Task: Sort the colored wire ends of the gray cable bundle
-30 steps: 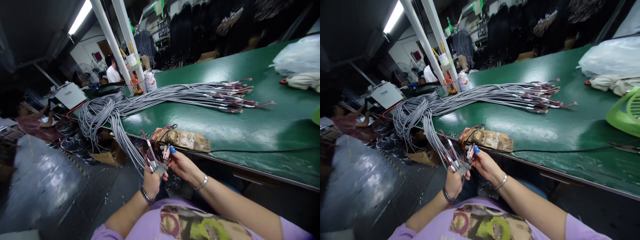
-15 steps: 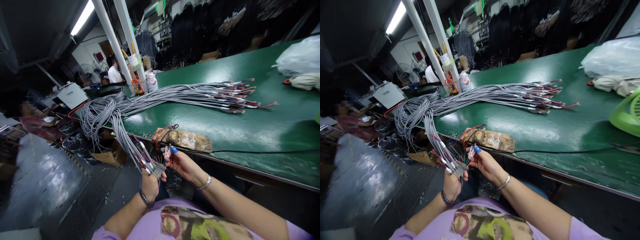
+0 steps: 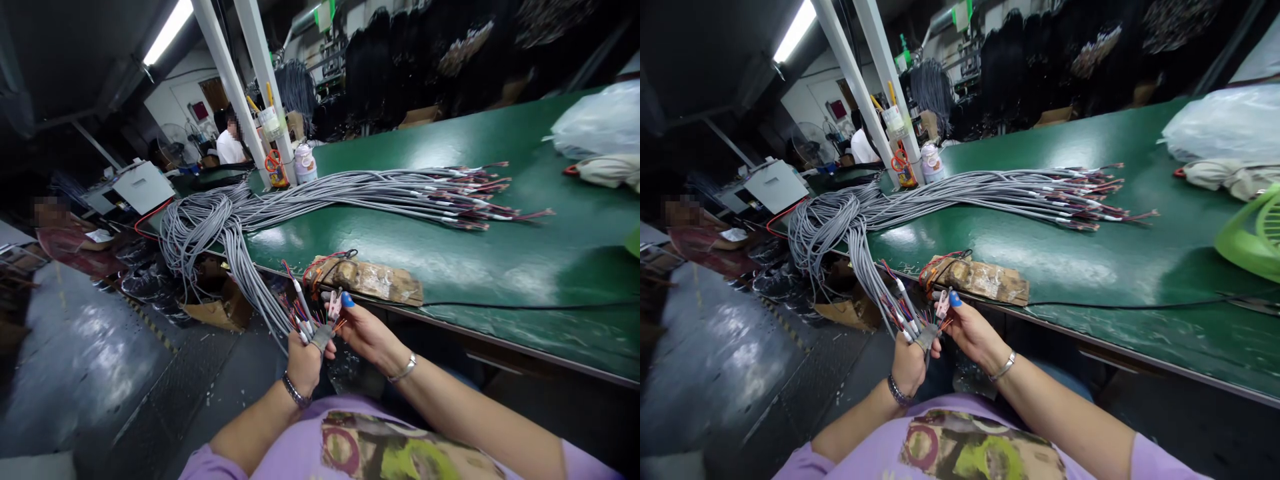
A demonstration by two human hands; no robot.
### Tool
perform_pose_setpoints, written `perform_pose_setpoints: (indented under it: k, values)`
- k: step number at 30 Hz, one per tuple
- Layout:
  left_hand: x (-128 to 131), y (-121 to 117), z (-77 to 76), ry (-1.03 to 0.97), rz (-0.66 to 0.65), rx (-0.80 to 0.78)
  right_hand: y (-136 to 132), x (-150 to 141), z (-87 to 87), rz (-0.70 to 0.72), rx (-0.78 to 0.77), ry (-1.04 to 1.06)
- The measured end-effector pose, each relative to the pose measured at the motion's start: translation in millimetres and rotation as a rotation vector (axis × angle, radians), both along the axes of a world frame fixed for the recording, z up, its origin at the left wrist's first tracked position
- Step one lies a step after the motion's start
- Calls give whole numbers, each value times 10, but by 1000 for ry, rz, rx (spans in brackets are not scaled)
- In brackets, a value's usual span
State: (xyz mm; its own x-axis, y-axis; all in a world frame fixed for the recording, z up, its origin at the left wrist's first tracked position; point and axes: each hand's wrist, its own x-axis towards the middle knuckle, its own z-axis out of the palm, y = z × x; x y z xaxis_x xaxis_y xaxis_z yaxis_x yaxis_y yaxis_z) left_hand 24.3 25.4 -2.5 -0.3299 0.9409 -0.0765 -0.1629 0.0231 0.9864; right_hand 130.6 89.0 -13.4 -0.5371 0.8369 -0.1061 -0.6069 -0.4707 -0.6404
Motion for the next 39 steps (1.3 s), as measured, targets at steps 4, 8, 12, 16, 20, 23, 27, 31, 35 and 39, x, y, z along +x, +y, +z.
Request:
perform_pose_setpoints:
  k: [4,8,12,16,20,23,27,31,35,39]
  values:
    - [-21,-27,-2,-11,8,11,-25,56,1,38,-58,1]
    - [-73,-93,-72,10,3,11,-104,158,21,159,-54,-125]
    - [-123,-152,-105,90,-42,13,-209,205,54,101,110,-311]
    - [-149,-158,-1,176,-264,-36,-244,199,91,93,323,-377]
    - [-163,-150,58,162,-322,-67,-239,199,129,75,420,-450]
    - [-156,-151,33,109,-232,-37,-245,194,149,18,412,-478]
    - [-134,-147,4,44,-157,-2,-266,171,149,-24,384,-453]
    - [-127,-136,5,8,-120,10,-292,163,123,-41,353,-423]
    - [-153,-121,11,-45,-99,-10,-265,208,57,-6,238,-348]
    - [-178,-102,51,-92,-129,-35,-112,255,-13,-1,0,-244]
